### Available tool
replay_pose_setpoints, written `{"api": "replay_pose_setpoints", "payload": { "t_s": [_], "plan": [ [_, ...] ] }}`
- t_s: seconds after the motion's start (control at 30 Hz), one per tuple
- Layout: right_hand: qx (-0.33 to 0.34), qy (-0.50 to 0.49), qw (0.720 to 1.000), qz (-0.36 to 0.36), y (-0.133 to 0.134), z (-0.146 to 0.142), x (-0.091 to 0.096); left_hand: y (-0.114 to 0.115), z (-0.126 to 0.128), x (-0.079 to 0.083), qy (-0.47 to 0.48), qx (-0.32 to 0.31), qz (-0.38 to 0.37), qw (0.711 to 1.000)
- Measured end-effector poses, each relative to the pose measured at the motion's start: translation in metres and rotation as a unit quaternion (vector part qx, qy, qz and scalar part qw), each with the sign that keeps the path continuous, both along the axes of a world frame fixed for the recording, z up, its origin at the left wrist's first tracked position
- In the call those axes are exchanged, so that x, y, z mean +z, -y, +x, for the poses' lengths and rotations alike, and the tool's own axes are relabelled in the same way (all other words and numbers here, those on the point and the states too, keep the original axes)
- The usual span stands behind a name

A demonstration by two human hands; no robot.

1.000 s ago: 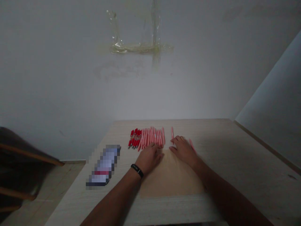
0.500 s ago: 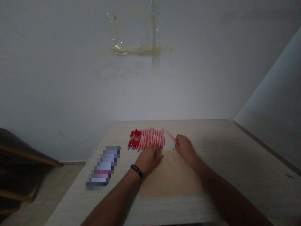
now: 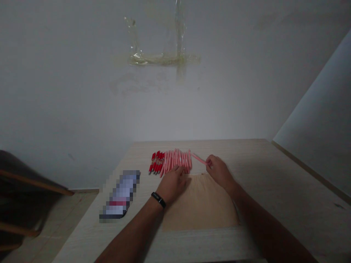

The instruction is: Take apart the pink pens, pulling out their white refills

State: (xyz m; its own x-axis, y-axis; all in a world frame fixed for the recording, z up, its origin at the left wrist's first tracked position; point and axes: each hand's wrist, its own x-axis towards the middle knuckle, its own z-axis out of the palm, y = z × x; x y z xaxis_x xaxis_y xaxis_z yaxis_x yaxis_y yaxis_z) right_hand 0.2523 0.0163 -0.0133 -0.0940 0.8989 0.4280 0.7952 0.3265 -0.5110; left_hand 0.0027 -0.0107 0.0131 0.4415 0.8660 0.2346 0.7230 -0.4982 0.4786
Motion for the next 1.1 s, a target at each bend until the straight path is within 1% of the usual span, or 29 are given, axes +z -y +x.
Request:
{"api": "replay_pose_setpoints", "payload": {
  "t_s": [0.1,0.2,0.27,0.33,0.47,0.6,0.73,0.87,0.97,1.1],
  "plan": [
    [0.082,-0.046,0.995,-0.043,0.007,-0.001,0.008,-0.001,0.000,0.004,0.028,0.020,0.045,0.998],
    [0.149,-0.048,0.986,-0.055,0.014,-0.004,0.014,-0.003,-0.002,0.006,0.045,0.038,0.093,0.994],
    [0.184,-0.030,0.981,-0.062,0.017,-0.005,0.017,-0.004,-0.003,0.007,0.038,0.035,0.098,0.994],
    [0.207,-0.017,0.976,-0.067,0.020,-0.006,0.019,-0.004,-0.004,0.007,0.022,0.017,0.077,0.997],
    [0.217,-0.026,0.973,-0.071,0.021,-0.005,0.022,-0.004,-0.003,0.006,-0.001,-0.025,0.025,0.999],
    [0.216,-0.025,0.974,-0.065,0.022,-0.001,0.020,-0.005,-0.002,0.004,-0.009,-0.039,0.007,0.999],
    [0.230,0.021,0.972,-0.052,0.023,-0.001,0.019,-0.003,-0.001,0.004,-0.008,-0.037,0.007,0.999],
    [0.255,0.074,0.962,-0.055,0.025,-0.003,0.023,-0.003,-0.002,0.006,0.001,-0.041,0.006,0.999],
    [0.260,0.103,0.958,-0.057,0.026,-0.004,0.026,-0.004,-0.003,0.007,0.003,-0.048,0.016,0.999],
    [0.263,0.125,0.955,-0.049,0.027,-0.004,0.024,-0.004,-0.004,0.009,-0.005,-0.047,0.038,0.998]
  ]
}}
